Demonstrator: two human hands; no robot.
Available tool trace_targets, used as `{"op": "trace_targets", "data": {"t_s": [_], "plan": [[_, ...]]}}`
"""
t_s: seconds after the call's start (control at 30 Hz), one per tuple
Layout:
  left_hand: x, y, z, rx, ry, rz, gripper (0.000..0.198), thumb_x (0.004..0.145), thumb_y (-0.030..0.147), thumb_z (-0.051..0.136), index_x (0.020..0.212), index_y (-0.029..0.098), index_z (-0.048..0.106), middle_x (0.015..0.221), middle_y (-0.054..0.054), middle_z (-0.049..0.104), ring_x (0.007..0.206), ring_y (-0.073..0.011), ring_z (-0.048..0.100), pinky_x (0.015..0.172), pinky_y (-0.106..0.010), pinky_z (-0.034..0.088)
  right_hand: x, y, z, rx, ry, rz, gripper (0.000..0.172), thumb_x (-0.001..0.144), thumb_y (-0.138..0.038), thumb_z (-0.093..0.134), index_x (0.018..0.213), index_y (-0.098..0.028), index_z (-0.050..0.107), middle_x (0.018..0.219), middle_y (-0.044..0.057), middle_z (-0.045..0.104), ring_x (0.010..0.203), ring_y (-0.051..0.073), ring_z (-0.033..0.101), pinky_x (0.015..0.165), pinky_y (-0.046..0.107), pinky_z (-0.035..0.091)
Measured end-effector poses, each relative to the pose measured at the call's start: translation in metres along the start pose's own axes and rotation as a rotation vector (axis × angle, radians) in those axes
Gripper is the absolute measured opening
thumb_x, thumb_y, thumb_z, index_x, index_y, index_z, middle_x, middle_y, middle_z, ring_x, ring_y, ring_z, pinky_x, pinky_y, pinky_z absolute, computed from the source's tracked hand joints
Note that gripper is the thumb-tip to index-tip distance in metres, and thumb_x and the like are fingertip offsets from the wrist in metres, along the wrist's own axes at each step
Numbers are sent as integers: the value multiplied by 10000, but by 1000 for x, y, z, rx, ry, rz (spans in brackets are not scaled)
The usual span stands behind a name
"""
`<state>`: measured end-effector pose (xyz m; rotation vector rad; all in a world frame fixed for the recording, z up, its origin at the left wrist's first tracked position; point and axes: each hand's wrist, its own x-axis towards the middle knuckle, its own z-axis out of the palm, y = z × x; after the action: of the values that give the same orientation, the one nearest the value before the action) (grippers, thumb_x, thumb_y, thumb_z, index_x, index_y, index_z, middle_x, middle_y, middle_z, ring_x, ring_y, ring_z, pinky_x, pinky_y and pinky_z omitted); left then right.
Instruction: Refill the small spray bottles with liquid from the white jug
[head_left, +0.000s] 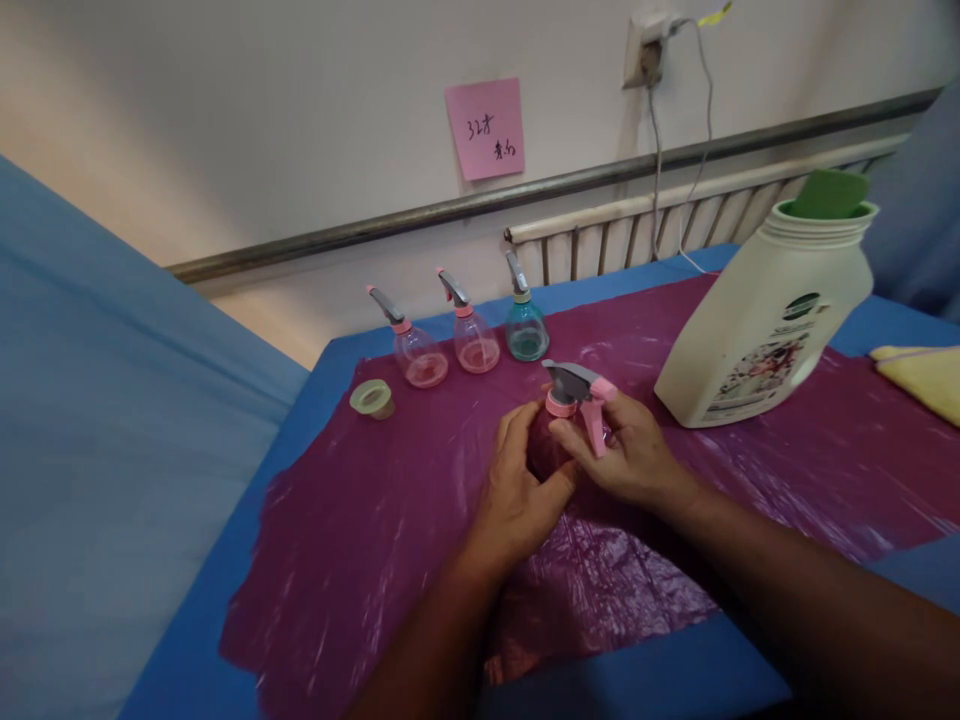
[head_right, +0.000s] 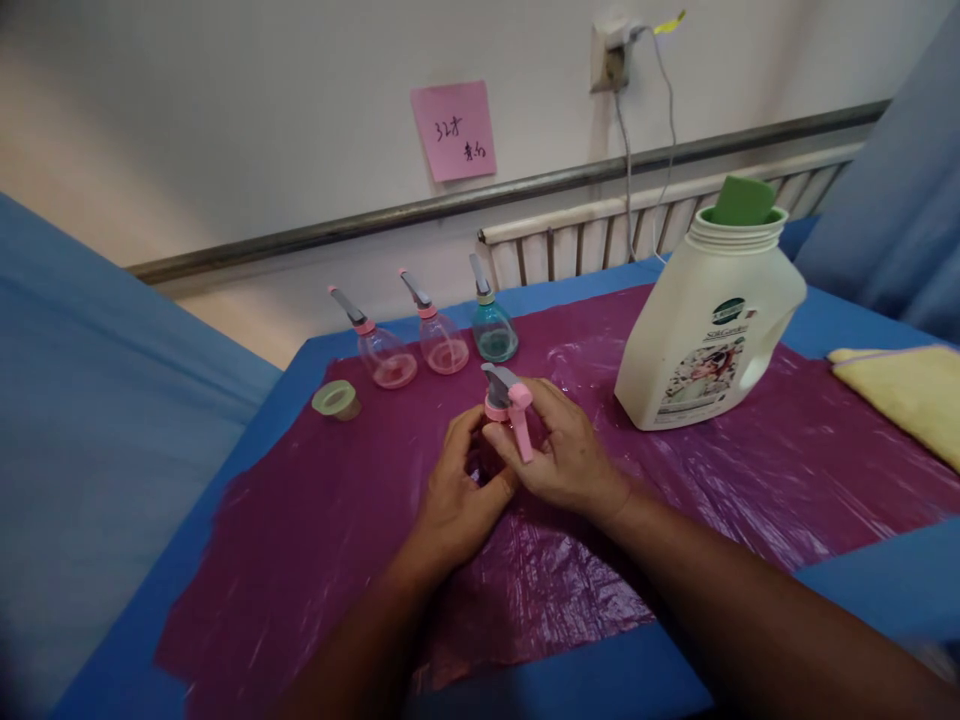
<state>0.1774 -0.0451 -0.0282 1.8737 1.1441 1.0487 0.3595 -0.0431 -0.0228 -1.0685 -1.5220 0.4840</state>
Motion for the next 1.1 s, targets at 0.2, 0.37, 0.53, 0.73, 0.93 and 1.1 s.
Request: {"op": "trace_targets", "data": {"t_s": [0.2, 0.37, 0.53, 0.73, 0.93, 1.1], "plan": [[0, 1, 1, 8, 7, -10, 678, 932, 269, 839, 1555, 333, 577, 1593, -91, 615, 1449, -307, 642, 1222, -523, 564, 3, -12, 1, -31, 110, -47, 279, 941, -387, 845, 1192, -311, 752, 1122, 69, 805, 1029, 292, 772, 979, 500, 643], [0, -3, 2, 0, 9, -14, 693, 939, 288, 835, 1571, 348, 560, 1577, -94, 621, 1418, -313, 662, 1187, -534, 593, 8, -15, -2, 54, 129, -97, 211, 978, -280, 817, 1174, -318, 749, 1117, 39, 783, 1012, 244, 748, 923, 435, 615], [-1, -3, 1, -18, -6, -11, 684, 945, 303, 842, 1566, 340, 558, 1592, -103, 610, 1444, -328, 647, 1200, -550, 586, 6, -17, -3, 87, 129, -90, 273, 970, -252, 839, 1207, -347, 742, 1139, 25, 784, 1008, 238, 742, 933, 441, 615], [-1, -3, 1, -14, -12, -16, 756, 924, 273, 881, 1595, 367, 546, 1602, -90, 601, 1467, -330, 622, 1251, -558, 538, 4, -31, -12, 74, 196, -108, 272, 990, -292, 830, 1247, -345, 761, 1175, 44, 800, 1056, 262, 773, 973, 473, 645], [0, -2, 0, 10, -19, -8, 787, 913, 297, 908, 1606, 354, 541, 1613, -77, 596, 1489, -320, 596, 1292, -549, 482, 5, -47, -25, -39, 324, -211, 324, 985, -324, 844, 1300, -307, 774, 1184, 63, 815, 1062, 264, 798, 960, 462, 687], [0, 0, 1, 29, -4, -7, 770, 903, 282, 907, 1584, 333, 552, 1601, -79, 603, 1497, -316, 590, 1299, -538, 466, 4, -58, -36, -129, 344, -199, 377, 1033, -356, 797, 1397, -260, 766, 1238, 87, 823, 1071, 262, 816, 994, 457, 692]]}}
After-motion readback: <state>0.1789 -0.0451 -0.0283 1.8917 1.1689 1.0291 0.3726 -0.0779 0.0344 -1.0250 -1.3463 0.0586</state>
